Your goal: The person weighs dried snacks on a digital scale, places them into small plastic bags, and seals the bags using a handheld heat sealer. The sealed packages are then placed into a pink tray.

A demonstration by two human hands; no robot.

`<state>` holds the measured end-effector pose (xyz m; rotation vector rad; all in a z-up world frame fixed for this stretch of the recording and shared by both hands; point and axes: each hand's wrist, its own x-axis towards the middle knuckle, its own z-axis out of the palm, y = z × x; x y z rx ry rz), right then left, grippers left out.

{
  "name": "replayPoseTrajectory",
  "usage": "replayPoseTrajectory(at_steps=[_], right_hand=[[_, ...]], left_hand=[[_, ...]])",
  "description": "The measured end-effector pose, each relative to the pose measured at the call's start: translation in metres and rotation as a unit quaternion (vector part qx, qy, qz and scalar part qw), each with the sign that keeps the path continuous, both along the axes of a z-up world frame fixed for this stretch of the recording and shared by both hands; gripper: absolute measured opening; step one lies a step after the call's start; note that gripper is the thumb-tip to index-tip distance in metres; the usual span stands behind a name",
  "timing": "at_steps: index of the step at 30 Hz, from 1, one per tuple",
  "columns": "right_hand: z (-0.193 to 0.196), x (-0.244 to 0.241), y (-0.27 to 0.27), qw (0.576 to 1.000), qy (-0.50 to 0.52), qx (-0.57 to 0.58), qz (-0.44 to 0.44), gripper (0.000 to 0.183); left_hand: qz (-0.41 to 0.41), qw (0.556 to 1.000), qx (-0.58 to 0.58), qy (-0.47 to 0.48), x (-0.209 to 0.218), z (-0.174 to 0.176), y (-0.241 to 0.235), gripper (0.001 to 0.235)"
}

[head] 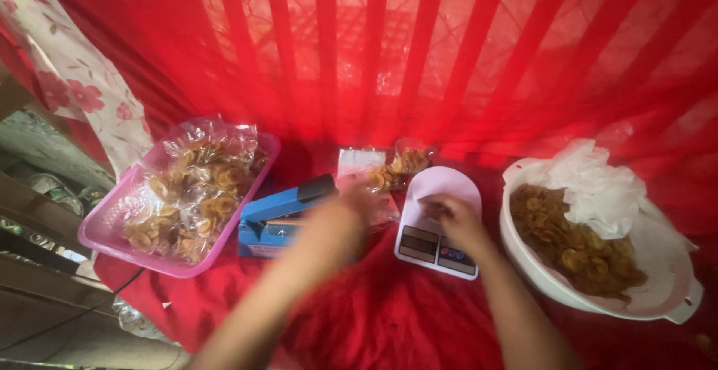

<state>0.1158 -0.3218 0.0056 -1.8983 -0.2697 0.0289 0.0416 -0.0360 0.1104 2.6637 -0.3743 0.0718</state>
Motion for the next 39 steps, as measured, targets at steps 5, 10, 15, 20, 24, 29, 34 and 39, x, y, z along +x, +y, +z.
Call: replayPoseTrajectory(at_steps=[5,10,15,20,24,29,34,39], right_hand=[[0.02,-0.038,0.04,0.942,-0.191,-0.252,0.11,0.049],[0.02,-0.031,0.077,0.871,-0.273,-0.394,0.11,0.052],[0.002,0.001,0.1,0.835,-0.335,-0.431,0.076,0.056],[-0.02,0.003,0.109,0.816,-0.341,-0.463,0.048,0.034],[-0.012,-0.008,0.093,0.905,-0.318,-0.282,-0.006,0.033],[0.039,-0.014,0.05,0.902,-0.353,-0.248,0.016,0.015],[0.079,-0.011,-0.004,0.992,-0.099,0.008,-0.083,0.021],[0.09,-0.001,-0.032,0.973,-0.084,0.175,-0.124,0.022]], left_hand=[[-0.082,0.929,0.317,-0.171,0.0,-0.045,-0.06,0.028],[-0.032,0.939,0.316,-0.13,0.024,-0.054,-0.053,0.026],[-0.037,0.949,0.3,-0.092,0.026,-0.052,-0.043,0.023],[0.0,0.947,0.267,-0.18,0.034,-0.057,-0.034,0.016],[0.019,0.946,0.267,-0.181,0.032,-0.053,-0.031,0.016],[0.043,0.987,-0.127,-0.093,0.032,-0.027,-0.037,0.03],[-0.017,0.847,-0.532,0.017,0.069,-0.015,-0.068,0.06],[0.04,0.748,-0.624,0.223,0.106,-0.037,-0.105,0.071]])
